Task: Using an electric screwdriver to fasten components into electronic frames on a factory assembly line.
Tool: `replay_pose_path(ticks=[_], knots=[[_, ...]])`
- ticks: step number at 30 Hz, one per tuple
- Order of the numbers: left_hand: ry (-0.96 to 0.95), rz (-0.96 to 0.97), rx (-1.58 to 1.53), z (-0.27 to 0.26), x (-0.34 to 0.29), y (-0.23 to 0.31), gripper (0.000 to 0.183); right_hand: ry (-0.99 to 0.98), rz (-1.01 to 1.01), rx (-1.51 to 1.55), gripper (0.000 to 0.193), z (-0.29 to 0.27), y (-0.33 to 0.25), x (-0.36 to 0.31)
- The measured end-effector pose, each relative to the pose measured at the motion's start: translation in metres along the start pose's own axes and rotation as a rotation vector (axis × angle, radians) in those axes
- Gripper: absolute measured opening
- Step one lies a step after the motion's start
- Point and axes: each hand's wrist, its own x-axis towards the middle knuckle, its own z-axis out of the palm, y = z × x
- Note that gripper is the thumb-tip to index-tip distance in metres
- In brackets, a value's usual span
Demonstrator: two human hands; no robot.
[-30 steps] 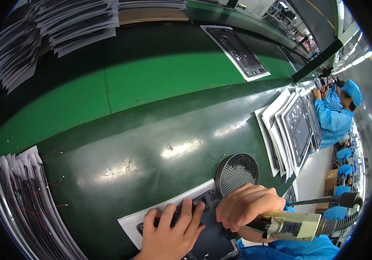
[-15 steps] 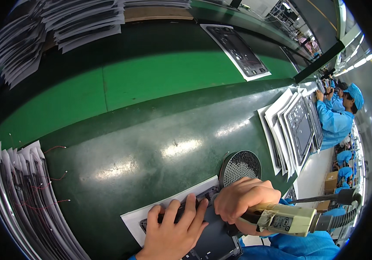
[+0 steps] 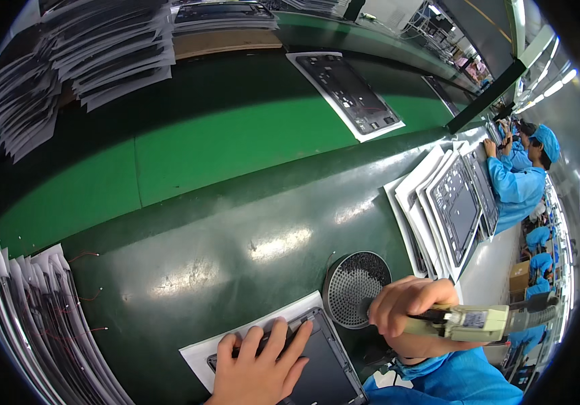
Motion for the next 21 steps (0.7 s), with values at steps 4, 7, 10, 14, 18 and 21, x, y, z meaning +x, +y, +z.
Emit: replay_pose_path(ticks=[4, 7, 10, 14, 18, 21], knots=[[0.032, 0.017, -0.017, -0.004, -0.001, -0.003, 0.051, 0.055, 0.027, -0.136, 0.08, 0.005, 0.006, -0.004], [0.076, 0.013, -0.033, -0.003, -0.003, -0.006, 0.044, 0.076, -0.023, -0.148, 0.09, 0.002, 0.013, -0.008], [0.125, 0.016, -0.049, 0.002, -0.004, -0.014, 0.036, 0.065, 0.028, -0.083, 0.092, -0.002, 0.014, -0.005], [0.178, 0.005, -0.092, 0.001, -0.003, -0.009, 0.032, 0.047, 0.084, -0.081, 0.096, -0.004, 0.013, -0.005], [0.211, 0.005, -0.115, -0.001, -0.001, -0.009, 0.029, 0.028, 0.058, -0.122, 0.099, -0.008, 0.016, -0.007], [0.229, -0.008, -0.11, -0.002, -0.003, -0.007, 0.028, 0.053, 0.035, -0.134, 0.098, -0.003, 0.017, -0.008]])
